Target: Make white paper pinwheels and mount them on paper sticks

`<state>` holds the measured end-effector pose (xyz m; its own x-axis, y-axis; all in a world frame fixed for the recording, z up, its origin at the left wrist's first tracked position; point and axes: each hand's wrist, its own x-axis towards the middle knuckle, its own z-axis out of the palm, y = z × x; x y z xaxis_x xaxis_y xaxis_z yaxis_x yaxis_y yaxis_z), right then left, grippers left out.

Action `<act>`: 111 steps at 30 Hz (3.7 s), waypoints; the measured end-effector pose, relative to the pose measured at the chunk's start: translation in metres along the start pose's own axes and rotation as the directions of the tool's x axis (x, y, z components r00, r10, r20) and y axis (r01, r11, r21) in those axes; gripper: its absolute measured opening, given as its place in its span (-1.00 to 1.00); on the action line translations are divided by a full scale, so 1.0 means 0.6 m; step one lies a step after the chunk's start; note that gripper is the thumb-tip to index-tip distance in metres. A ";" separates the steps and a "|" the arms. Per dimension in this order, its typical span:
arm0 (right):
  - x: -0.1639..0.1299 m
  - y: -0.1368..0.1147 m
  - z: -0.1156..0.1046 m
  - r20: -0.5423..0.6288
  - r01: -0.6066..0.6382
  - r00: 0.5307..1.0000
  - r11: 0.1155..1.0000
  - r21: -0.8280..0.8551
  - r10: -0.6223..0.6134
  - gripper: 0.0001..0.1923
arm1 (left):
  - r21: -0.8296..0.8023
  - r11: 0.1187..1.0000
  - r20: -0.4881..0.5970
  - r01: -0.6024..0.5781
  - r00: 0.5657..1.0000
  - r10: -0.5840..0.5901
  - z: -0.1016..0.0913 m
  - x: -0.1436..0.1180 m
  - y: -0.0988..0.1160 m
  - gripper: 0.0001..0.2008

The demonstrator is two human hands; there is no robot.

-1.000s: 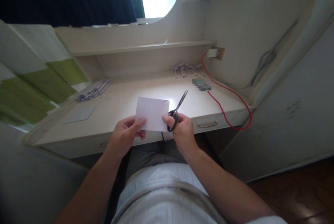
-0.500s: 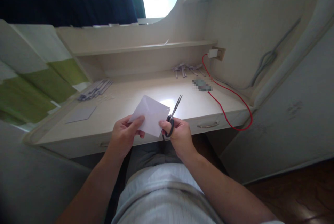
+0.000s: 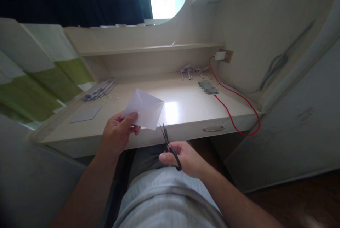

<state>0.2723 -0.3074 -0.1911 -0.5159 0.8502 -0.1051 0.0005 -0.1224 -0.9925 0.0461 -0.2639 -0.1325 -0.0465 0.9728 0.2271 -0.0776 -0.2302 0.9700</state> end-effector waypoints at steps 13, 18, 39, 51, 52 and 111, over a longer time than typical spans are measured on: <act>0.002 -0.018 0.021 0.019 -0.022 1.000 1.000 -0.011 0.022 -0.57 | 0.014 1.000 0.020 0.008 1.000 -0.008 0.001 -0.002 -0.005 -0.76; 0.005 -0.013 0.022 -0.018 -0.052 0.998 0.999 0.001 0.052 -0.57 | 0.031 0.999 0.029 0.029 0.999 -0.030 0.002 -0.001 -0.012 -0.76; 0.007 -0.013 0.016 -0.069 -0.087 0.994 0.996 -0.003 0.087 -0.47 | 0.060 0.997 0.013 0.040 0.999 -0.041 -0.003 0.005 -0.017 -0.74; 0.007 -0.010 0.017 -0.100 -0.092 0.991 0.995 -0.033 0.088 -0.49 | 0.001 0.997 0.008 0.081 0.997 -0.081 0.001 0.004 -0.019 -0.72; 0.007 -0.010 0.017 -0.100 -0.092 0.991 0.995 -0.034 0.088 -0.48 | -0.005 0.996 0.007 0.085 0.996 -0.085 0.002 0.004 -0.018 -0.71; 0.018 -0.026 0.021 -0.140 -0.137 0.981 0.990 -0.009 0.135 -0.44 | -0.037 0.988 0.089 0.150 0.985 -0.146 0.007 -0.005 -0.029 -0.70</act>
<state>0.2559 -0.3026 -0.1760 -0.3864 0.8890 -0.2457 0.0792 -0.2334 -0.9692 0.0519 -0.2629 -0.1498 0.0540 0.9945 0.0896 -0.1200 -0.0826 0.9893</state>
